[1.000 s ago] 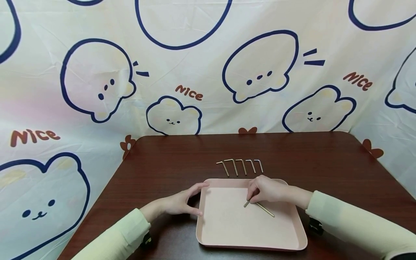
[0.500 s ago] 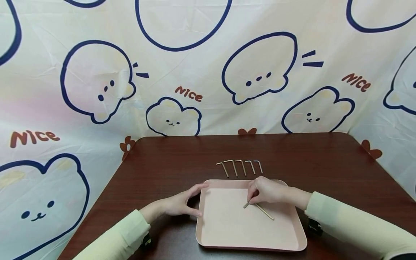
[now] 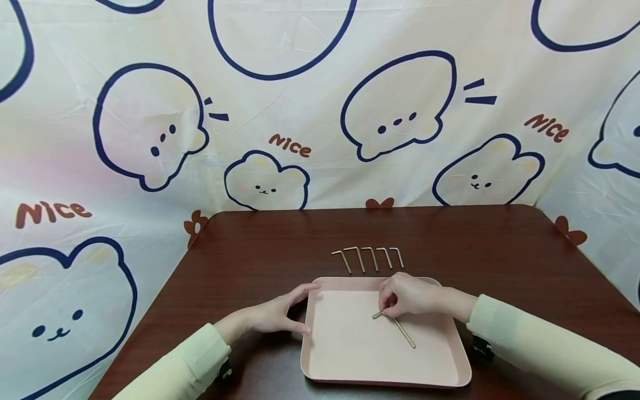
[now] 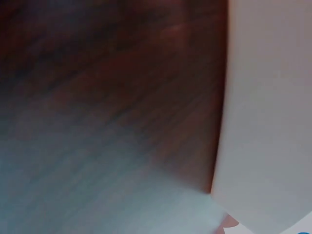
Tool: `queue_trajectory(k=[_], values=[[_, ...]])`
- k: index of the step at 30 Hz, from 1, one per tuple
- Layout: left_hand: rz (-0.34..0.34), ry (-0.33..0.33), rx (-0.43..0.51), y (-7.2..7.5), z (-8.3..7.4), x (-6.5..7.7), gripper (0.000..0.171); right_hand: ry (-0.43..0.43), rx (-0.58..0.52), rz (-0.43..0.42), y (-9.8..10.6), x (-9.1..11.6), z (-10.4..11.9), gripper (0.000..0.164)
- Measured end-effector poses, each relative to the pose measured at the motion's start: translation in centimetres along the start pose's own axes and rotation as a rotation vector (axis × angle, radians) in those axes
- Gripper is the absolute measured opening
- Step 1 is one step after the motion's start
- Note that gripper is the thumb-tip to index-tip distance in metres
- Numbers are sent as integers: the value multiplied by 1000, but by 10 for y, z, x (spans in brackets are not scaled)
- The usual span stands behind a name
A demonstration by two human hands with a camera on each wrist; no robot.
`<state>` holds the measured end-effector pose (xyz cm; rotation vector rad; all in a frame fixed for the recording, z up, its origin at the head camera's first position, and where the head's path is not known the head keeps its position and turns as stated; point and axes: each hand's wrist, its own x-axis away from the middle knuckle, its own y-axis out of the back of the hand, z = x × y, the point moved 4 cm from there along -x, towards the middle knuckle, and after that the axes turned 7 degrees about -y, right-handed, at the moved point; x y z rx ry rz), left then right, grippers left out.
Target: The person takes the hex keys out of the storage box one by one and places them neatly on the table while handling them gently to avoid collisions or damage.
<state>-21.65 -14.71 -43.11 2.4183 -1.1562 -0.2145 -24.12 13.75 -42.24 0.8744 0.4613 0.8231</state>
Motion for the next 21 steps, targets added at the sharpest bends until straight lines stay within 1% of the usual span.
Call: queue_trajectory(k=[3, 5, 7, 12, 14, 17, 21], values=[[3, 1, 4, 0, 0, 0, 86, -51, -21, 13, 2, 1, 0, 16], [3, -3, 2, 0, 1, 0, 86, -67, -40, 14, 4, 1, 1, 16], [3, -5, 2, 0, 1, 0, 86, -64, -74, 10, 5, 2, 0, 16], [0, -2, 2, 1, 1, 0, 85, -59, -201, 3, 12, 1, 1, 14], [-1, -2, 3, 0, 1, 0, 85, -60, -228, -1, 15, 1, 2, 13], [0, -2, -1, 0, 1, 0, 86, -32, -231, -17, 22, 0, 4, 9], [-1, -2, -6, 0, 1, 0, 86, 7, -196, -53, 31, 0, 4, 7]])
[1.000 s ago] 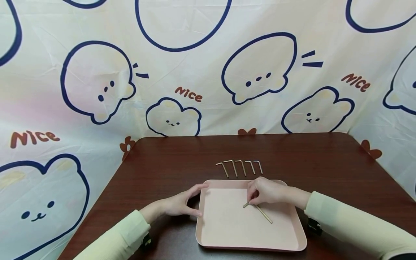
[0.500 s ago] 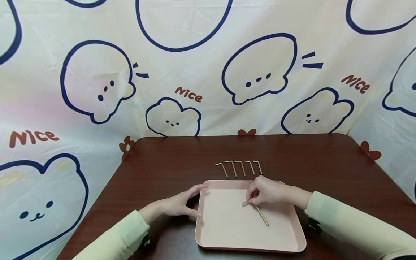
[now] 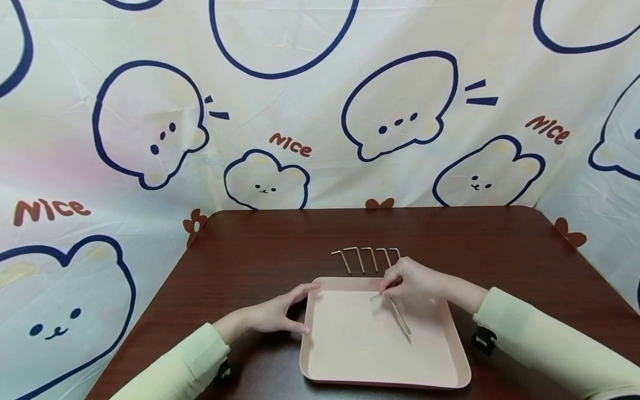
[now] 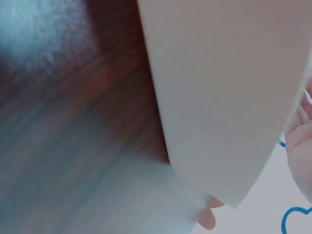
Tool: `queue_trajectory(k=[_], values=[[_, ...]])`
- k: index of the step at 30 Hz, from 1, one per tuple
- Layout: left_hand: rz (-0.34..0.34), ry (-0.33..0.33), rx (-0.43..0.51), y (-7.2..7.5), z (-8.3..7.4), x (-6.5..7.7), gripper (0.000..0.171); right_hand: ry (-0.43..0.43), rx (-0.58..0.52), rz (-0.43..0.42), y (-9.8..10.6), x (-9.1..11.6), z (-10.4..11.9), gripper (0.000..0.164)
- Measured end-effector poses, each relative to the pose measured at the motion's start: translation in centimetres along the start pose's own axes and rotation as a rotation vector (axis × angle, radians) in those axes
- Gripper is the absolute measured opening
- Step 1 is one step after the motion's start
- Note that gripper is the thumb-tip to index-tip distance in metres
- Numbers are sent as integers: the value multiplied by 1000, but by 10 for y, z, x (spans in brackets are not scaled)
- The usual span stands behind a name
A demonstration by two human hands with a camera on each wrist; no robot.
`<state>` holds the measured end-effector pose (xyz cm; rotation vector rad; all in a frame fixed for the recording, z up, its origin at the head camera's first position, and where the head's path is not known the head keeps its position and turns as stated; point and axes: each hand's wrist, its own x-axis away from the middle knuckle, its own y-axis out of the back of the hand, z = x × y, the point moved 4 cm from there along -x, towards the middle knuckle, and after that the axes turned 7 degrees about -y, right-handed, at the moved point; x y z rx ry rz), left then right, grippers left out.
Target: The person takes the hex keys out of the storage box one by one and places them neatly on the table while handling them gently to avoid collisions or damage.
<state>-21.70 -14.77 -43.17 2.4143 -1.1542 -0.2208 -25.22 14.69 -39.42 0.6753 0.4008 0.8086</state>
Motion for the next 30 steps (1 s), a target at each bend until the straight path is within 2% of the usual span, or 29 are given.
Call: queue_trajectory(k=[12, 19, 30], values=[[1, -6, -2, 0, 0, 0, 86, -29, 31, -90, 26, -1, 5, 11], [11, -7, 8, 0, -1, -2, 87, -90, 59, -143, 44, 0, 5, 10], [10, -9, 5, 0, 0, -2, 87, -139, 77, -191, 70, 3, 5, 6]])
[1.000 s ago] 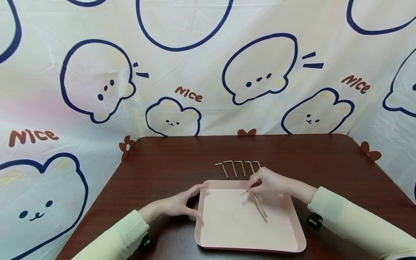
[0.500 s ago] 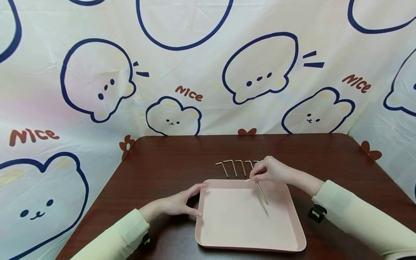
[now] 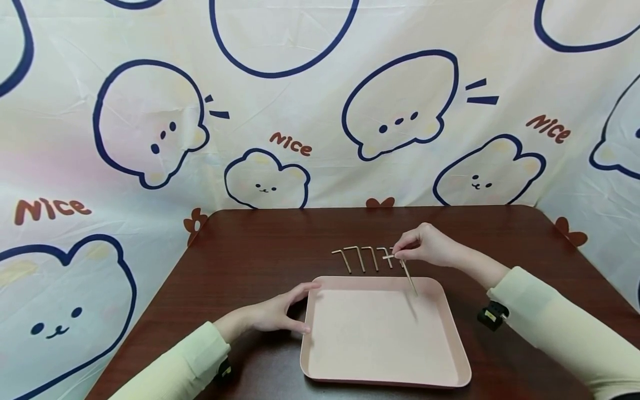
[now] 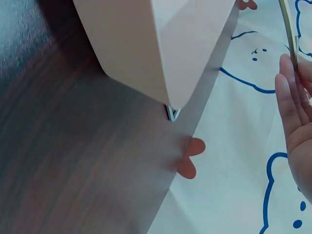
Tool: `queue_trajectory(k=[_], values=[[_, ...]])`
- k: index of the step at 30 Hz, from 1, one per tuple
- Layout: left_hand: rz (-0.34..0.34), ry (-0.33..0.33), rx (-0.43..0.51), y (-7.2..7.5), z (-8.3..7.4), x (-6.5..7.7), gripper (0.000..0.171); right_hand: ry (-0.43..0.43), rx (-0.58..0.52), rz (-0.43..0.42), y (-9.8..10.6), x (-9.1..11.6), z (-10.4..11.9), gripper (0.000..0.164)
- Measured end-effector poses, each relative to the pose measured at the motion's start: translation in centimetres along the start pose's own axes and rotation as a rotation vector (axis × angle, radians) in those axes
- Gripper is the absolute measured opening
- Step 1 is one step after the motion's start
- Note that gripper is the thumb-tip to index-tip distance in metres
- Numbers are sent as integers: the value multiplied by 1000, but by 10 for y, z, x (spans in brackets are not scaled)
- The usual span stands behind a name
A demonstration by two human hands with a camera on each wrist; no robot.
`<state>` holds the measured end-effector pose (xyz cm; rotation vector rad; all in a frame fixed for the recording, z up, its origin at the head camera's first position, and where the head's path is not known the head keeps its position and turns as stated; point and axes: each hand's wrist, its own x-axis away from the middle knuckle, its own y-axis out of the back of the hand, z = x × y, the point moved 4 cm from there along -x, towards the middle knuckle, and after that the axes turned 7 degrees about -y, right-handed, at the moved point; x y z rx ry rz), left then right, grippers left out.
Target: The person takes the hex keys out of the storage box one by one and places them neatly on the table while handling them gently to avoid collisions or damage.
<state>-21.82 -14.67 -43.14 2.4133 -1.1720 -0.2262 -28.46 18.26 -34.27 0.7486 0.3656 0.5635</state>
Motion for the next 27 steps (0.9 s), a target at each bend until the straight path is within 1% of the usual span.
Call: queue_trajectory(k=[8, 17, 24, 27], values=[[-6, 7, 4, -1, 1, 0, 86, -38, 41, -35, 16, -1, -3, 6], [-8, 7, 0, -1, 1, 0, 86, -96, 70, -102, 34, -1, -10, 7], [-4, 7, 0, -1, 1, 0, 86, -187, 66, -128, 45, 2, -22, 10], [-4, 10, 3, -1, 1, 1, 86, -199, 76, -146, 49, 2, -26, 11]])
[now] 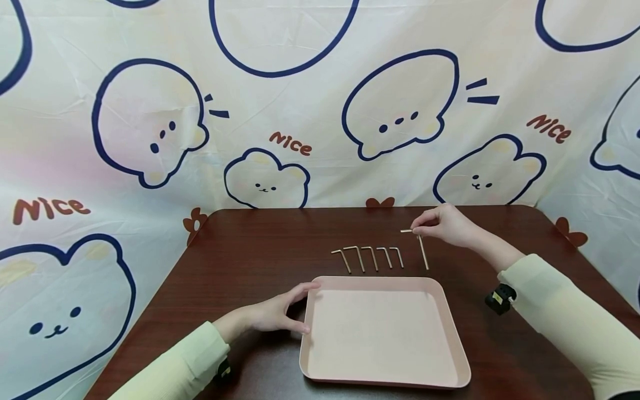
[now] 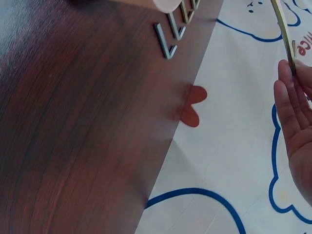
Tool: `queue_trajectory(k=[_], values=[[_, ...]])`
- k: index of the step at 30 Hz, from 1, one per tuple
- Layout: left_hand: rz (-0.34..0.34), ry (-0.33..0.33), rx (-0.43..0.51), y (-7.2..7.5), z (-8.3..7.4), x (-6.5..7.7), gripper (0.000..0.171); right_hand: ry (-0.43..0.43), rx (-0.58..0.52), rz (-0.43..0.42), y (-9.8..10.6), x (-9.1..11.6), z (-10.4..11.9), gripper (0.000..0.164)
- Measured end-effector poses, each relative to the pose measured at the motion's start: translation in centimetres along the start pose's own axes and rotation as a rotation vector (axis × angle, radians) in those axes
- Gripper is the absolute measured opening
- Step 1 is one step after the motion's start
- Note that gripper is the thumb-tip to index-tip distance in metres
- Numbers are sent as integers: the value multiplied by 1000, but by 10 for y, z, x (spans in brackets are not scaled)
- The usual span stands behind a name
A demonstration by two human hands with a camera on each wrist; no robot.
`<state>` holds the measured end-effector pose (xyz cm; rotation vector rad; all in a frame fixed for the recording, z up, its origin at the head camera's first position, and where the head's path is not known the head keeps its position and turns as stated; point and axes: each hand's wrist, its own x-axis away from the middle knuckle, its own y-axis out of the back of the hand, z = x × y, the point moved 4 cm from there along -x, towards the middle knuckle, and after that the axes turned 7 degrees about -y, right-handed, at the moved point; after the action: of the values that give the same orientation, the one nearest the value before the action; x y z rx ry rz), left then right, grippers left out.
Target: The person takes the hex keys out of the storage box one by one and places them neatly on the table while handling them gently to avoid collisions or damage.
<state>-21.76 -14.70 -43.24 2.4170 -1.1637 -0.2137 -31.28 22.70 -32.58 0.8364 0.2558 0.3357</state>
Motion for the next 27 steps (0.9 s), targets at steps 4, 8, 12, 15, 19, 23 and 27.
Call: queue_trajectory(k=[4, 8, 12, 15, 19, 23, 27], values=[[2, 2, 1, 0, 0, 0, 87, -19, 21, -15, 4, 0, -7, 11], [3, 0, 0, 0, 1, 1, 86, -47, 43, -27, 8, 0, -16, 12], [3, -4, 9, 0, 1, 1, 86, -60, 59, -38, 12, -2, -22, 14], [5, -3, 8, 0, 1, 1, 86, -86, 64, -35, 13, -4, -27, 15], [7, -2, 5, 0, 1, 1, 87, -113, 65, -30, 15, -5, -34, 15], [2, -5, 3, 0, 0, 0, 86, -122, 43, -34, 15, -6, -42, 14], [2, -3, -2, 1, 0, 0, 86, -142, 32, -37, 13, -6, -52, 14]])
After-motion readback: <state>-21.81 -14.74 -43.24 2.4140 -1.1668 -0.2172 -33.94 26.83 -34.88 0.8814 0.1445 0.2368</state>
